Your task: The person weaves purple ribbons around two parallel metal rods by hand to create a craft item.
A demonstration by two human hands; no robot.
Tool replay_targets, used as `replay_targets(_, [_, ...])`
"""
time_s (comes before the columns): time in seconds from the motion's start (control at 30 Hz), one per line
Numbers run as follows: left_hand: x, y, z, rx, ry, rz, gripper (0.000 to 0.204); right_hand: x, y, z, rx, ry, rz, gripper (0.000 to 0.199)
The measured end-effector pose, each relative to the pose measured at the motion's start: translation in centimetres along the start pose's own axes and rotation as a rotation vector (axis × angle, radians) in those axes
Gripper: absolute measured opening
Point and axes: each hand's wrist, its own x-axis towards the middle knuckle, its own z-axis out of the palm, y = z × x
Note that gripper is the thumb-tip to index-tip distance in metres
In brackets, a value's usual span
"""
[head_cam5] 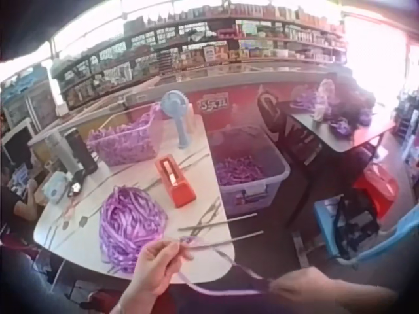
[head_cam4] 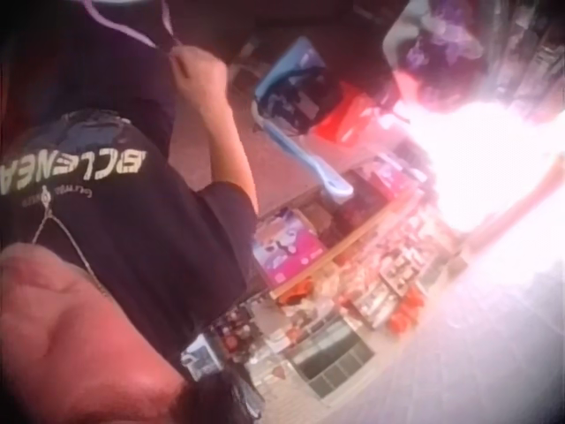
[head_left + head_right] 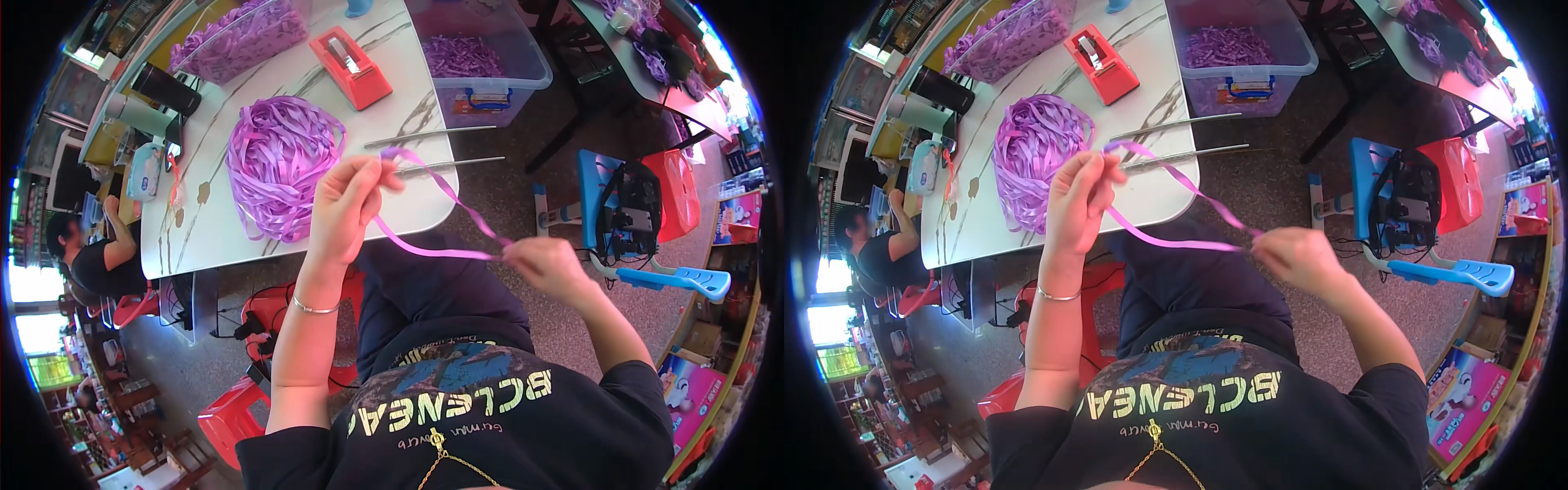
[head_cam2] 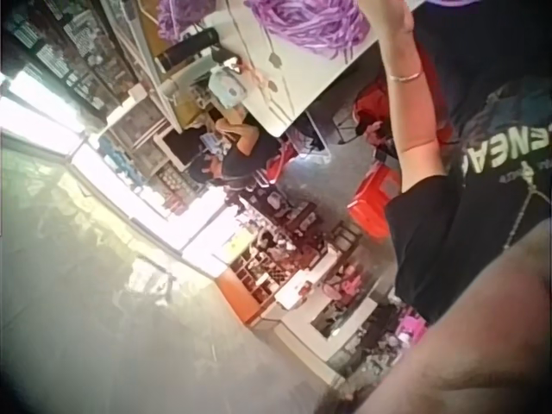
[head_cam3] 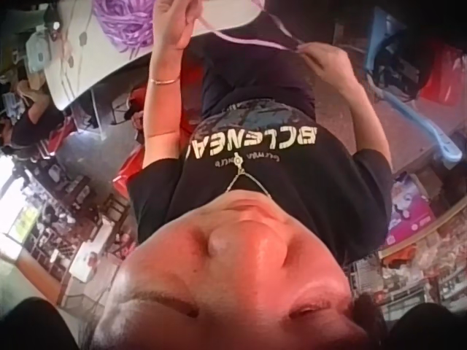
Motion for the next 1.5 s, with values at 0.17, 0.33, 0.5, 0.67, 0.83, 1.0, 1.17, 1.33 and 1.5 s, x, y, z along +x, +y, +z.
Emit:
replay_targets(0.17, [3.2, 0.1, 0.8, -0.066, 0.051, 0.097, 0.017, -0.5, -3.9, 2.1, -0.041, -0.112, -0.398, 0.008])
replay_targets(0.33, [5.1, 0.0, 1.0, -0.085, 0.050, 0.068, 0.016, -0.6, -5.7, 2.3, 0.068, -0.103, -0.457, 0.011])
replay_targets(0.5, [4.1, 1.1, 0.0, -0.177, -0.029, 0.011, 0.015, -1.3, -2.4, 1.7, -0.002, -0.015, -0.126, 0.013])
replay_targets(0.67, [1.7, 1.8, -1.7, 0.033, -0.173, -0.141, 0.017, -0.7, 0.4, -1.4, -0.201, 0.240, 0.090, 0.020])
replay_targets(0.83, [0.0, 0.5, -2.3, 0.295, -0.167, -0.186, 0.017, -0.1, 0.7, -3.3, -0.198, 0.316, 0.145, 0.037])
replay_targets(1.0, [-1.0, 0.0, -2.3, 0.224, -0.078, -0.244, 0.017, 0.2, 0.4, -4.0, -0.247, 0.396, 0.078, 0.032])
replay_targets(1.17, [-1.6, -1.1, -2.3, 0.049, -0.124, -0.220, 0.019, 0.4, 0.2, -4.3, -0.254, 0.422, 0.065, 0.025])
replay_targets(1.33, [-1.7, -1.5, -2.2, -0.061, -0.183, -0.201, 0.021, 0.5, 0.5, -4.2, -0.237, 0.415, 0.072, 0.021])
replay_targets(1.5, [-1.9, -1.7, -1.6, -0.122, -0.212, -0.193, 0.024, 0.7, 0.9, -3.6, -0.186, 0.435, 0.127, 0.017])
